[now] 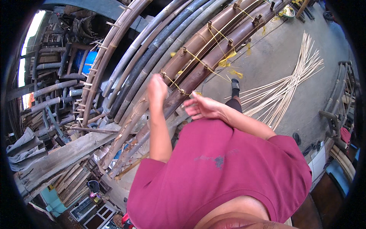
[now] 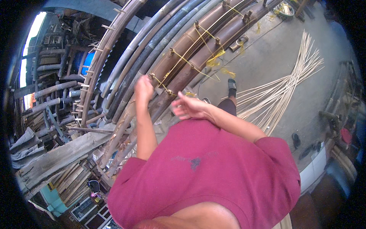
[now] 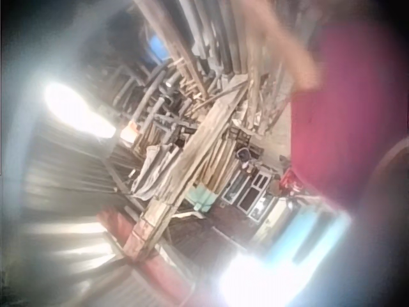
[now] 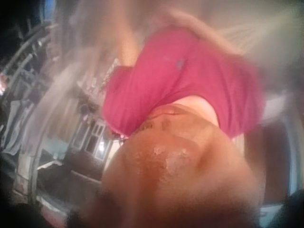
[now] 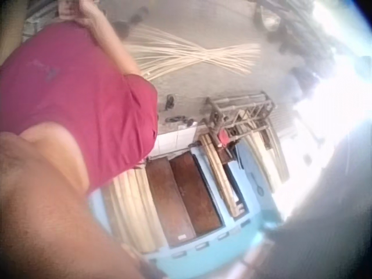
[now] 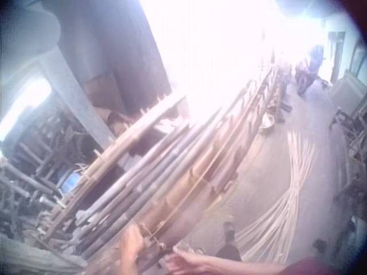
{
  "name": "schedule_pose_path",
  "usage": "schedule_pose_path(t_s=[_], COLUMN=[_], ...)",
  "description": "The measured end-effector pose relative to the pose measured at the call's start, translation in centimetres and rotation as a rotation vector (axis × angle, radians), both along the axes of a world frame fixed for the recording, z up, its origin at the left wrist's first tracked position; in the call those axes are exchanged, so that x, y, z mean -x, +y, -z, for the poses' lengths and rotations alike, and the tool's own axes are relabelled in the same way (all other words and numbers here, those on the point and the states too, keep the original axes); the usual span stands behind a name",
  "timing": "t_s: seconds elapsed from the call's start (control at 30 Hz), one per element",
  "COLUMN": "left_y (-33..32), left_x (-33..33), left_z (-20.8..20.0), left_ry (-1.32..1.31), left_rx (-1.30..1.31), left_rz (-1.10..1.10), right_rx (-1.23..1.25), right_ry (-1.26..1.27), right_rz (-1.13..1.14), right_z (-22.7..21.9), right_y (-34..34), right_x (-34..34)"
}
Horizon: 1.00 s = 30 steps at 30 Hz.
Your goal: The person repeatedly picks thin bamboo sticks from a pile on the floor and ties them to a horizontal metal rack using yellow plastic ties. The person secures each stick by wrapping and knotting the tie around the rack and the stick.
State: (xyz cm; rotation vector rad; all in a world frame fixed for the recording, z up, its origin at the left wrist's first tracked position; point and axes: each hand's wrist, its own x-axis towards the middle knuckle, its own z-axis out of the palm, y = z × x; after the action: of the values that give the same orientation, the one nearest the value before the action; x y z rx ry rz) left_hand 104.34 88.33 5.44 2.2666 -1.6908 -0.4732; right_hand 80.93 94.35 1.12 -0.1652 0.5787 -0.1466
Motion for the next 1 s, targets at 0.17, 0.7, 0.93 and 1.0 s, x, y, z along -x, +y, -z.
schedule_pose_path(t_s=[0.17,0.7,0.93,1.0], left_y=[5.4,5.2,-1.2,-4.8], left_x=[3.1,2.2,-0.4,-0.6], left_z=[2.5,4.2,-0.3,-3.7], left_ry=[0.276,0.621,0.696,0.898], left_rx=[0.153,0.321,0.426,0.468], left_rz=[0.093,0.004,0.281,0.007], right_rx=[0.714,1.5,1.687,1.825], right_ry=[0.38,-0.216,0.311,0.387], right_rz=[0.98,-0.431,-0.432,-0.46], right_z=[-5.1,-11.5,2.6,2.8], right_y=[-2.8,-6.8,0.0,0.4], right_x=[-8.4,-5.0,-4.6,-3.7])
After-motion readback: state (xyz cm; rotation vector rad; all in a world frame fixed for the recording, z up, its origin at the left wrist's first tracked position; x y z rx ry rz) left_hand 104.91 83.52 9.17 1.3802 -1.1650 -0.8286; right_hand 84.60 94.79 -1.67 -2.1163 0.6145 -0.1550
